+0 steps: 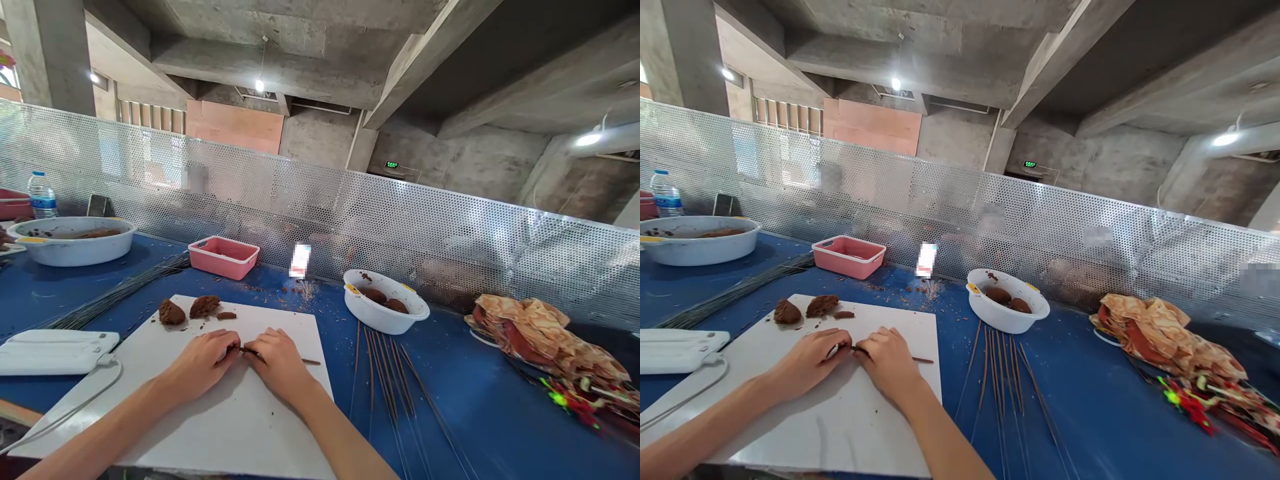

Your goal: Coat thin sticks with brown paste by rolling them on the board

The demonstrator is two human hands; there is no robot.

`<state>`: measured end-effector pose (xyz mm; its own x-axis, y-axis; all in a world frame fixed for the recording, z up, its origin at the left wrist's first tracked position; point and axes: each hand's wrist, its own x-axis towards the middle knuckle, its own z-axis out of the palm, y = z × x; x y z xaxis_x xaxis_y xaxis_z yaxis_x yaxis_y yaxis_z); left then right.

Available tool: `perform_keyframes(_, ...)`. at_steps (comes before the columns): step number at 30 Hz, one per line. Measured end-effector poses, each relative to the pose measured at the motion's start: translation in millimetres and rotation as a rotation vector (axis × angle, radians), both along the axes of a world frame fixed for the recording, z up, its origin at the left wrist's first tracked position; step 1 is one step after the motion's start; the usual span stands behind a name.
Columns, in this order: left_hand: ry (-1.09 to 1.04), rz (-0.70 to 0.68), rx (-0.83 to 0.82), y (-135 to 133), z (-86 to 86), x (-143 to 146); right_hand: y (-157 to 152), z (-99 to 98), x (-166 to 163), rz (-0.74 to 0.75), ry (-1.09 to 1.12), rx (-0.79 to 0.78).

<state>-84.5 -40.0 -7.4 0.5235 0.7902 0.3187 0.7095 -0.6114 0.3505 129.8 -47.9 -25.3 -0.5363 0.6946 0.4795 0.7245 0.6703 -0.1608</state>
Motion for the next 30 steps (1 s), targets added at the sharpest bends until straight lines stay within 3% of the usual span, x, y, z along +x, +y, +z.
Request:
perform_keyframes(3, -0.037, -0.052, 0.057, 3, -1.2, -3, -1, 0.8, 1, -0.005, 0.074, -0.038)
perform_keyframes(6, -0.027, -0.101, 0.088, 6, 0.6, -8, -1, 2.9, 4, -0.101, 0.281, -0.071)
perform_keyframes(10, -0.032, 0.002, 0.059, 14, 1.6, -4, 5, 6.7, 8, -0.267, 0.514, -0.138)
perform_keyframes(13, -0.004, 0.067, 0.079, 30, -2.1, 19, 12, 7.7, 12, -0.339, 0.61, -0.156)
perform_keyframes(18, 0.138, 0.004, 0.205, 65, -18.0, 70, 21, 3.6, 22, -0.409, 0.714, -0.161)
perform_keyframes(21, 0.147, 0.009, 0.237, 73, -32.8, 82, 22, 3.0, 29, -0.429, 0.738, -0.15)
perform_keyframes(27, 0.248, -0.074, 0.343, 48, -56.8, 68, 21, 7.5, 30, -0.481, 0.702, -0.166)
perform_keyframes(30, 0.254, -0.141, 0.353, 25, -58.7, 58, 28, 6.8, 35, -0.49, 0.784, -0.303)
